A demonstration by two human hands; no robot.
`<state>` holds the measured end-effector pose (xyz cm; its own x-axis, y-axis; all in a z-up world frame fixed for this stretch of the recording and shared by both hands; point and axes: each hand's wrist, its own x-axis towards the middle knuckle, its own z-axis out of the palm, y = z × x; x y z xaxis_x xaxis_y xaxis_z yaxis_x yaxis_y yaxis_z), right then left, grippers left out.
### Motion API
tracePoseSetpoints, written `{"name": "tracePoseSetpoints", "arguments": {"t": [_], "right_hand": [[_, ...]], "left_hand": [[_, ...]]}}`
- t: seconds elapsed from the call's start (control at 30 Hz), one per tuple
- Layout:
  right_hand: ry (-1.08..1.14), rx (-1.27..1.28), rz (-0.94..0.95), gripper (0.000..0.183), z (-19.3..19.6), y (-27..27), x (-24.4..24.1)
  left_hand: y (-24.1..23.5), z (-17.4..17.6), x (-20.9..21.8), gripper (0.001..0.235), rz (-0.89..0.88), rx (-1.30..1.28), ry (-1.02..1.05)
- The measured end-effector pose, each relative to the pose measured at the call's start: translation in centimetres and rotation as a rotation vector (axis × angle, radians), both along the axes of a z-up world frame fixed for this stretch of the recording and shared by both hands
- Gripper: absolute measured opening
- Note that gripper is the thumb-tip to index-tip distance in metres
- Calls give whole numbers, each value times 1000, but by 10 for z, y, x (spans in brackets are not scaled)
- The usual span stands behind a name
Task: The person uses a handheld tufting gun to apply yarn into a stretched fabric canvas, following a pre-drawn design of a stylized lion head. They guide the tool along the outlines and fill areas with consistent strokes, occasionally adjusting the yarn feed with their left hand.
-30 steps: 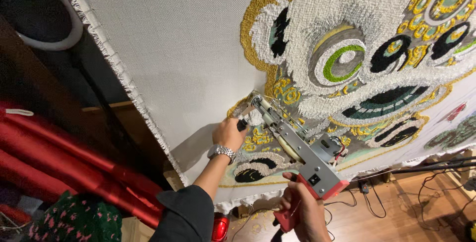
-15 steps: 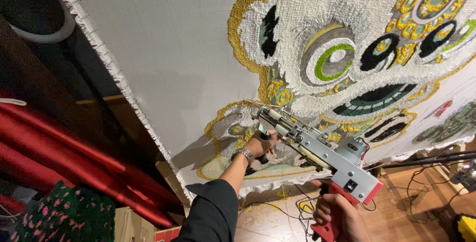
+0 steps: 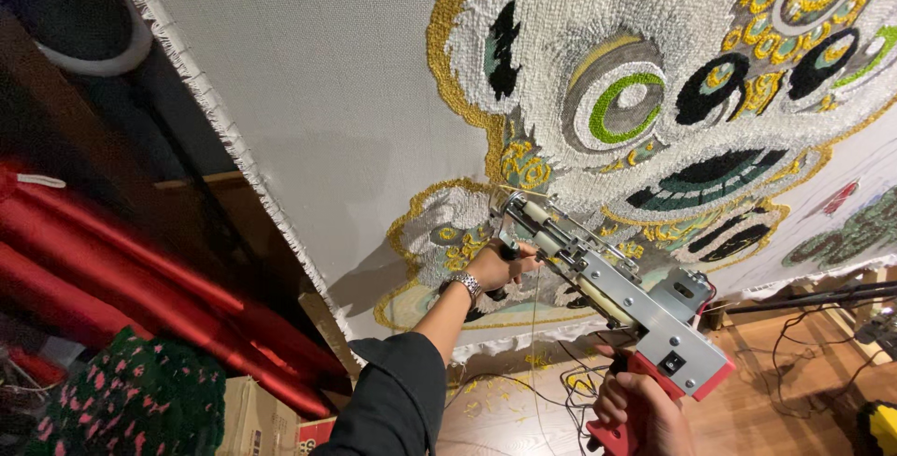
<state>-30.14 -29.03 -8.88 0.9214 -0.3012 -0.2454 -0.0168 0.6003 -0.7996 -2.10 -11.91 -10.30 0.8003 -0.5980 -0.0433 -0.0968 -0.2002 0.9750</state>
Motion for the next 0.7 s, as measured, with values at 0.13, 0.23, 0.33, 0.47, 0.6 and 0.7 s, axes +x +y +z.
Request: {"name": "tracePoseSetpoints", "arguments": {"t": [0.13,0.23,0.33,0.47,0.6,0.7], "right_hand": [[9,-12,-52,49,-4,0,-7],[56,-36,-84,49,-5,-3,-12],[43,-26,-86,45,-13,-7,-14],[14,26,-4,54,-15,-10,-16],[11,-56,-17,57,-4,-10,-18],[15,-66,-24,58,3,-9,-20]], "left_hand": [[21,26,-11,57,-31,-30,-14],[46,36,5,50,181,-269,107],[62,43,28,28,553,-592,263],[69,53,40,18,645,-585,319],[65,57,49,17,681,-623,374],[58,54,55,16,737,-628,387]]}}
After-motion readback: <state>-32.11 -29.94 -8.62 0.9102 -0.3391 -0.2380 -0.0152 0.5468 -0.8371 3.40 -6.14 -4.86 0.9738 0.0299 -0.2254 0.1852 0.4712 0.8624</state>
